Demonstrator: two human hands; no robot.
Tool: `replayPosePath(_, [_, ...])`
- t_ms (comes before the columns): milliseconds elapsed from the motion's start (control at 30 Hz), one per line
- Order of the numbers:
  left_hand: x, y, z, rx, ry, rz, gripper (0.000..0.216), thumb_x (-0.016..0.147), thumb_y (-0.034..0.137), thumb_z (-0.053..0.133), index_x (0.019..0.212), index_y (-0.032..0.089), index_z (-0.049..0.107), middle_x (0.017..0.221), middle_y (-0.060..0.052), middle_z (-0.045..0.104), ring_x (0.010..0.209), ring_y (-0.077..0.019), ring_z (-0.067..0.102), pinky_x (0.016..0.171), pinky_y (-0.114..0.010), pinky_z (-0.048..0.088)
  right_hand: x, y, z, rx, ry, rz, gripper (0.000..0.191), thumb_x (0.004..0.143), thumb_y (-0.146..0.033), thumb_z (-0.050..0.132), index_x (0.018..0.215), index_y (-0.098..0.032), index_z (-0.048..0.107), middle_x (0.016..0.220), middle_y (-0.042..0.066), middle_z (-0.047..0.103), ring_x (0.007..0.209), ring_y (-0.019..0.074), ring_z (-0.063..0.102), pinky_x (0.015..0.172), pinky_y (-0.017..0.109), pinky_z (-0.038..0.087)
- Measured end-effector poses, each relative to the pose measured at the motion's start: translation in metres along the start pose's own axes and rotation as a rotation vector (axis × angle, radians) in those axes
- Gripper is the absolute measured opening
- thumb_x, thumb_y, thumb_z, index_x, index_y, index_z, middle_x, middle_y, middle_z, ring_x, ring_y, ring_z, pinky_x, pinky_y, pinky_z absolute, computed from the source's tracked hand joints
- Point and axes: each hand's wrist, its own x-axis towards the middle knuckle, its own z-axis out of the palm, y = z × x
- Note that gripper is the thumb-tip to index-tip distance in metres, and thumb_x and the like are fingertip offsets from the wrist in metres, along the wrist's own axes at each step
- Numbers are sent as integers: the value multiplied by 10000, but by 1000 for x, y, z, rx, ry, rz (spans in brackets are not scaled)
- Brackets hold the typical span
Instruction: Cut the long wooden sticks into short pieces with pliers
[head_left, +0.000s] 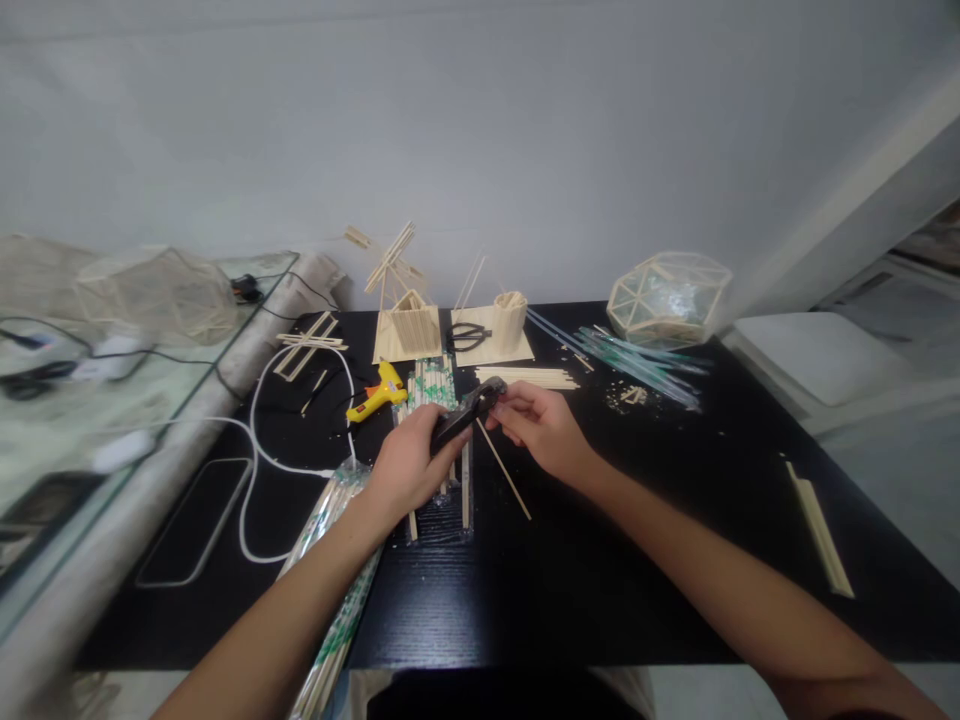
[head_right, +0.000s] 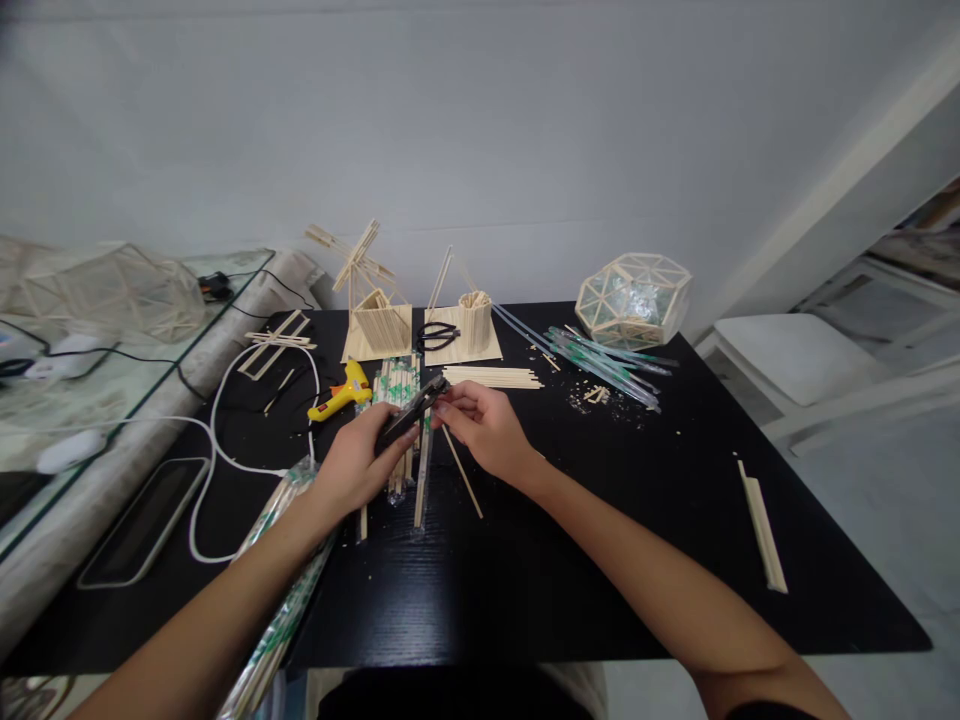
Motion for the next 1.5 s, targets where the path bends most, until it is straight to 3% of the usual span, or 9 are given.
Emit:
replayPosePath(333, [-1,-1,1,56,-17,32,378,988,562,452,967,203,570,886,-58,624,831,-238,610,763,-359,467,0,1,-3,-69,-7,2,292,842,-456,749,860,-178,662,694,16,670,518,98,482,477,253,355])
replayPosePath(633, [-4,6,-1,186,-7,31,478,1042,538,255,865,212,556,863,-69,609,848,-251,614,751,-358,452,-2,-1,1,-53,12,32,327,845,-490,740,803,-180,645,682,9,635,534,100,469,472,248,340])
replayPosePath(1067, [-4,8,-1,270,-6,-9,524,1044,550,262,823,206,590,809,-78,638,814,-254,642,708,-341,426,-1,0,1,-16,21,59,315,827,-466,742,789,-173,634,672,-2,633,502,82,427,462,247,313])
replayPosePath(1300, [-3,5,-1,276,26,3,526,1040,553,283,789,210,592,803,-80,658,816,-246,648,711,-332,426,1,6,0,-95,25,14,301,825,-459,759,879,-178,667,734,37,698,593,136,582,519,264,433])
replayPosePath(1500, [-3,5,-3,284,25,-5,536,1035,562,292,765,210,592,802,-80,661,796,-246,651,689,-325,410,0,10,2,-138,52,-23,316,839,-476,749,887,-170,691,769,55,726,714,182,677,668,315,538])
